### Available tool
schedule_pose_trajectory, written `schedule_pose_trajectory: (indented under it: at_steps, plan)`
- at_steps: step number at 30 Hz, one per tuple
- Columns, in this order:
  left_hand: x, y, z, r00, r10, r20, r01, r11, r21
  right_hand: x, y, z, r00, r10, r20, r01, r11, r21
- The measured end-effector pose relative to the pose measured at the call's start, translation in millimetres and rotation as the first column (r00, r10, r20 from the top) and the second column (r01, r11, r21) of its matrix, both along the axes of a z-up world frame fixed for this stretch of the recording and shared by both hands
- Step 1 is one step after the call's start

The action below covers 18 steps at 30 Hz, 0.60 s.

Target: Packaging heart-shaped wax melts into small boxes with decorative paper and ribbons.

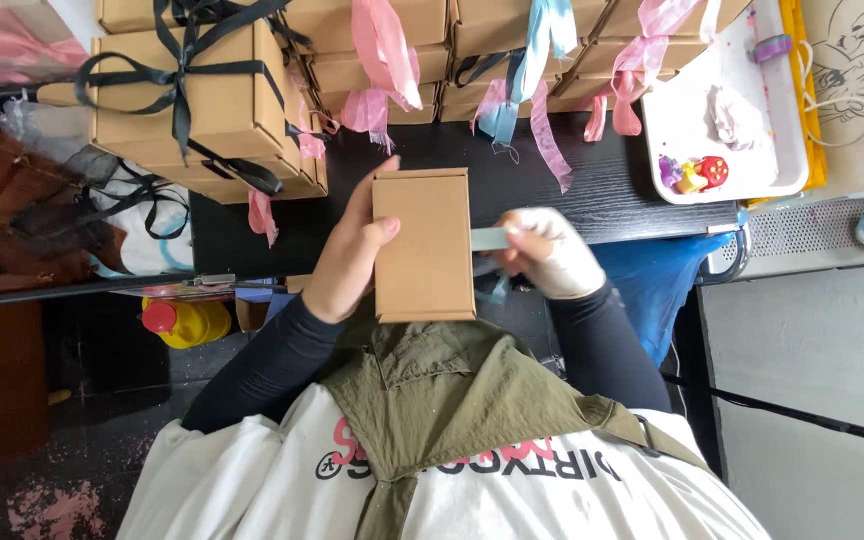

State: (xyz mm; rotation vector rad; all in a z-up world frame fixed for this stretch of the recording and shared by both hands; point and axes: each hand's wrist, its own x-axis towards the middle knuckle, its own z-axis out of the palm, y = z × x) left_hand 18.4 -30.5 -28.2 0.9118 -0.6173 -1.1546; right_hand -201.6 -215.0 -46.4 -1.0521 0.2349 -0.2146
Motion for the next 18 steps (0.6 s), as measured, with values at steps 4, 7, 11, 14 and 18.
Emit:
schedule_pose_trajectory:
  at_steps: [4,7,11,14,18]
  plan:
    - [12,-14,-18,0.833,0.070,0.549,-0.142,0.986,0.091,-10,-20,25,0.959,-0.189,-0.213,0.145,0.968,-0.207]
    - [14,-28,-15,0.704,-0.026,0.710,-0.196,0.954,0.229,-12,-28,37,0.922,-0.243,-0.302,0.133,0.930,-0.343]
    - [20,-46,-36,0.522,-0.202,0.829,-0.217,0.908,0.359,-13,-35,41,0.887,-0.314,-0.339,0.139,0.881,-0.452]
    - [17,-53,-18,0.436,-0.316,0.843,-0.228,0.867,0.442,-13,-39,42,0.862,-0.360,-0.358,0.169,0.868,-0.466]
    - [21,-54,3,0.323,-0.408,0.854,-0.246,0.835,0.492,-17,-46,41,0.867,-0.386,-0.315,0.211,0.857,-0.469]
